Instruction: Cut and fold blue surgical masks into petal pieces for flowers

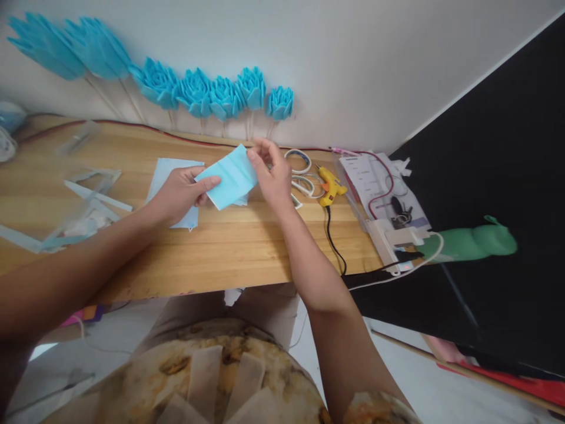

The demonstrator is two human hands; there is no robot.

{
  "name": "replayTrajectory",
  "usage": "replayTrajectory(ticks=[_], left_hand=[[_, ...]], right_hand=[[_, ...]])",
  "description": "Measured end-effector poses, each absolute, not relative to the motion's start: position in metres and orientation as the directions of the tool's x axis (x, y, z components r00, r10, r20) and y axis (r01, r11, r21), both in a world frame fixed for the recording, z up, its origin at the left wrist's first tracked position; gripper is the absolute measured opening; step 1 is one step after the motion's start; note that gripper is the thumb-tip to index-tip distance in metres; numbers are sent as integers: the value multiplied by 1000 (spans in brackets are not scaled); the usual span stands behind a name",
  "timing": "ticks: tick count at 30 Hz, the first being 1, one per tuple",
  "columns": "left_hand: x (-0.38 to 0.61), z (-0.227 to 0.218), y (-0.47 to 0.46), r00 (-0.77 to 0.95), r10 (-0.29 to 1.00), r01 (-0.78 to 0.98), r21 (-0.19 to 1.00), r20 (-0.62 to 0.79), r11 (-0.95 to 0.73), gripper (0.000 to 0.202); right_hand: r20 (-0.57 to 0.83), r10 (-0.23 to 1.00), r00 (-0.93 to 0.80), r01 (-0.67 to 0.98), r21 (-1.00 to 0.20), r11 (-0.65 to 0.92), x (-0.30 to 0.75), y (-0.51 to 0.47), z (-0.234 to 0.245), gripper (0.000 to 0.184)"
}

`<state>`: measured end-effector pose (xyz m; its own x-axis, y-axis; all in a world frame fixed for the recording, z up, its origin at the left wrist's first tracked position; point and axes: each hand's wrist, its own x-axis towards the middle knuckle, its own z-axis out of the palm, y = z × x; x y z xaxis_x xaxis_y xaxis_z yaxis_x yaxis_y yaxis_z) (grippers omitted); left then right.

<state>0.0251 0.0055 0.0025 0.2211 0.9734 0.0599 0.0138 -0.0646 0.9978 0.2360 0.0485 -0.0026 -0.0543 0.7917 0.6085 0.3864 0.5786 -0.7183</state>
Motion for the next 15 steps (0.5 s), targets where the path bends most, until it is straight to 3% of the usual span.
replayTrajectory(ticks=[3, 7, 9, 12, 15], left_hand=[[22, 4, 10, 172, 985, -101, 995, 16, 2, 44], [17, 8, 16, 149, 988, -232, 970, -36, 71, 47], [17, 10, 15, 172, 983, -284, 952, -67, 114, 46], [20, 12, 13, 224, 969, -322, 930, -104, 175, 43], [21, 13, 14, 212, 973, -314, 936, -94, 159, 47]], right_hand=[[722, 617, -315, 428, -472, 771, 234, 36, 12, 58], [652, 507, -564, 473, -248, 845, 226, 27, 19, 76], [604, 526, -599, 510, -219, 832, 222, 29, 13, 67], [646, 526, -554, 500, -247, 830, 215, 31, 0, 38], [721, 580, -380, 414, -428, 804, 209, 26, -6, 24]])
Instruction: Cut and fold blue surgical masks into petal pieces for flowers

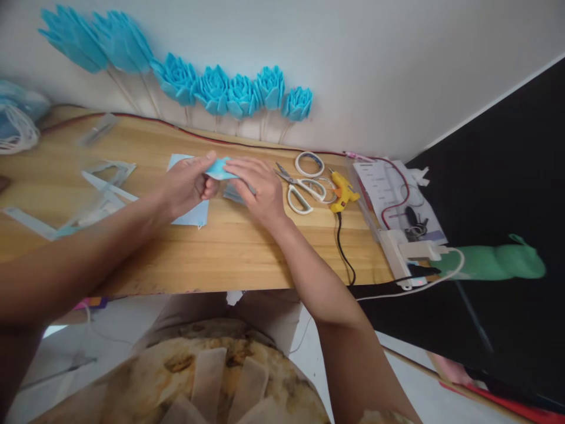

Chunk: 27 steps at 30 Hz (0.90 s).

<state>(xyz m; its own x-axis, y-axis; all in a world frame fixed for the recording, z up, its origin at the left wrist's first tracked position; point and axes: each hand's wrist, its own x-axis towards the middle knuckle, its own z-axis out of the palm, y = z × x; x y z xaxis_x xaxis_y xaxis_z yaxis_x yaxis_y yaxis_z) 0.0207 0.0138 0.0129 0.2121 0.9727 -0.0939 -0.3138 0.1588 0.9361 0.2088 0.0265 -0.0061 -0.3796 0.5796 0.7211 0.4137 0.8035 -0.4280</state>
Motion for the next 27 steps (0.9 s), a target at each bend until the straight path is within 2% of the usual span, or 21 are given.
replayTrajectory(ticks=[2, 4, 6, 8, 13, 17, 19, 23, 27], left_hand=[[19, 13, 18, 127, 992, -314, 947, -28, 67, 50], [15, 11, 23, 2, 997, -326, 943, 77, -72, 48], [13, 9, 26, -69, 984, -334, 926, 163, -176, 42], [14, 5, 26, -34, 980, -331, 923, 197, -197, 40], [25, -4, 14, 220, 969, -285, 958, 112, -46, 40], [25, -6, 10, 157, 986, -206, 978, 53, -20, 39], [23, -4, 10, 118, 991, -166, 985, 62, -42, 37], [22, 2, 8, 169, 982, -52, 996, 82, -74, 30], [25, 4, 4, 227, 968, 92, 987, 108, -132, 25]], right_hand=[[678, 707, -200, 354, -623, 697, 206, 23, -6, 27], [564, 825, -40, 260, -791, 554, 204, 21, -4, 34], [441, 897, 30, 144, -890, 433, 203, 21, -2, 38], [345, 938, 23, 62, -937, 343, 202, 22, -3, 40], [204, 979, -13, -8, -979, 204, 196, 22, -10, 41], [166, 981, -96, -21, -986, 165, 194, 21, -11, 42], [164, 974, -154, -14, -986, 164, 196, 21, -7, 43], [195, 956, -218, 83, -973, 217, 204, 22, 1, 46], [290, 940, -181, 237, -914, 328, 207, 23, 1, 39]])
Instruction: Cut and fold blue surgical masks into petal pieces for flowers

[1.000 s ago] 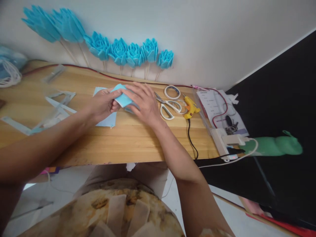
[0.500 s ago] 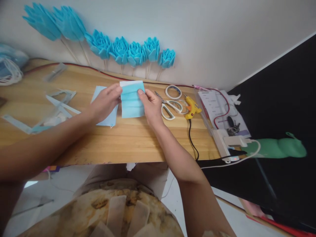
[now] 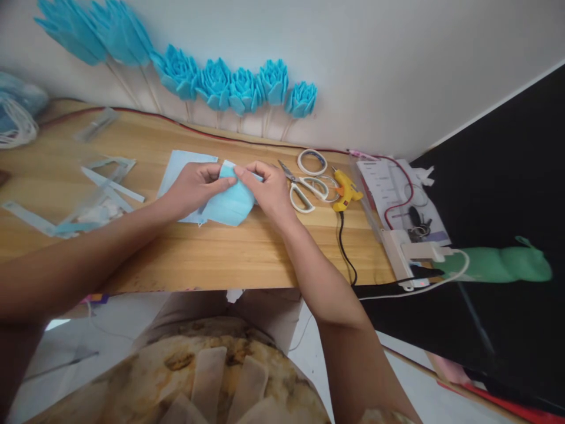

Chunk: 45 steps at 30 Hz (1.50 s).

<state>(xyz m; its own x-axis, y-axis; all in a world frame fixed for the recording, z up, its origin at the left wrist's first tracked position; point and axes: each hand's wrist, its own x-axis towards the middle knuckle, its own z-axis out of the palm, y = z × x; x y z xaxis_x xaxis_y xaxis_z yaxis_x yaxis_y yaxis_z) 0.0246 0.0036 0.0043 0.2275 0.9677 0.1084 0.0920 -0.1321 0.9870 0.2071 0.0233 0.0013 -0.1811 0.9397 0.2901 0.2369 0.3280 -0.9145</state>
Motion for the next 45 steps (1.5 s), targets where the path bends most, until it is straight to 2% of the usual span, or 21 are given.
replayTrajectory(ticks=[6, 10, 19, 23, 28, 33, 36, 40, 45], left_hand=[[25, 3, 3, 371, 927, 207, 967, 60, -145, 24], [26, 7, 1, 436, 900, 221, 966, 24, -133, 22], [26, 13, -2, 575, 818, 242, 958, -15, -153, 24], [26, 10, -1, 546, 838, 239, 957, 6, -163, 25], [27, 9, 1, 383, 914, 132, 972, 132, -195, 38], [26, 13, 3, 286, 942, 24, 981, 176, -190, 38], [25, 16, 2, 252, 945, 55, 972, 209, -229, 33], [25, 14, 0, 269, 950, 116, 974, 159, -195, 22], [30, 4, -2, 345, 936, 213, 965, 70, -151, 35]], right_hand=[[384, 923, 36, 225, -903, 367, 213, 33, -2, 39], [413, 904, 115, 239, -894, 378, 221, 41, -3, 41], [403, 913, 66, 222, -898, 380, 223, 44, -4, 46], [420, 907, 32, 249, -882, 399, 225, 43, -1, 45], [461, 886, -41, 289, -844, 452, 219, 32, 6, 41], [469, 878, -92, 358, -808, 469, 211, 19, 12, 33], [493, 864, -100, 383, -783, 491, 209, 15, 14, 28], [534, 835, -131, 383, -750, 540, 205, 9, 14, 26], [541, 838, -71, 396, -756, 521, 209, 12, 14, 29]])
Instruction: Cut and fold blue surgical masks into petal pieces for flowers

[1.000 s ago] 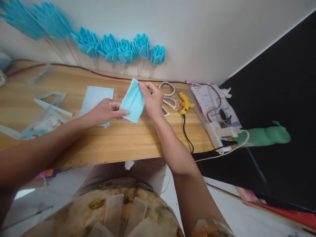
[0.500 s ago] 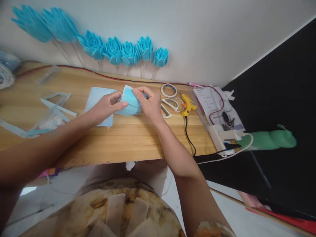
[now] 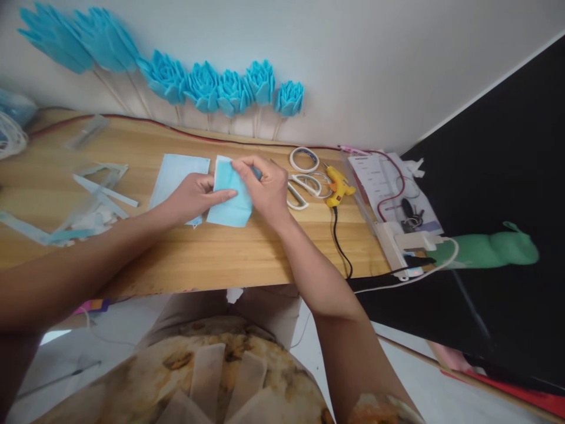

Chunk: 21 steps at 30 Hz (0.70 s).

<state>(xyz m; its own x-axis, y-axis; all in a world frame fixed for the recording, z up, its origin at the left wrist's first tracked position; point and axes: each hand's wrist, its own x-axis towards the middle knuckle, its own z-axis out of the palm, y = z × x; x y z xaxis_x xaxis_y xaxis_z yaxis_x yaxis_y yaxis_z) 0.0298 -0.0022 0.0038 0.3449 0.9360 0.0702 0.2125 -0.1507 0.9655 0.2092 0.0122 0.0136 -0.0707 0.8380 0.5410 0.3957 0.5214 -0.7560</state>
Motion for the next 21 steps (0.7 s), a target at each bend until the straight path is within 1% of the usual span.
replayTrajectory(ticks=[5, 11, 16, 19, 21], left_hand=[[34, 2, -5, 513, 858, 210, 973, -30, -92, 27], [32, 8, -9, 616, 788, 255, 947, -3, -195, 35], [32, 9, -8, 611, 792, 323, 917, -12, -235, 31], [31, 8, -6, 561, 828, 371, 894, 0, -252, 32], [30, 7, -3, 509, 860, 371, 893, 34, -255, 35]], right_hand=[[516, 855, 42, 382, -799, 464, 222, 27, 13, 32], [517, 856, 8, 355, -802, 481, 223, 32, 10, 37], [528, 849, -5, 363, -791, 493, 222, 32, 8, 41], [536, 844, -20, 369, -780, 505, 221, 30, 10, 43], [539, 841, -38, 379, -771, 511, 220, 26, 13, 44]])
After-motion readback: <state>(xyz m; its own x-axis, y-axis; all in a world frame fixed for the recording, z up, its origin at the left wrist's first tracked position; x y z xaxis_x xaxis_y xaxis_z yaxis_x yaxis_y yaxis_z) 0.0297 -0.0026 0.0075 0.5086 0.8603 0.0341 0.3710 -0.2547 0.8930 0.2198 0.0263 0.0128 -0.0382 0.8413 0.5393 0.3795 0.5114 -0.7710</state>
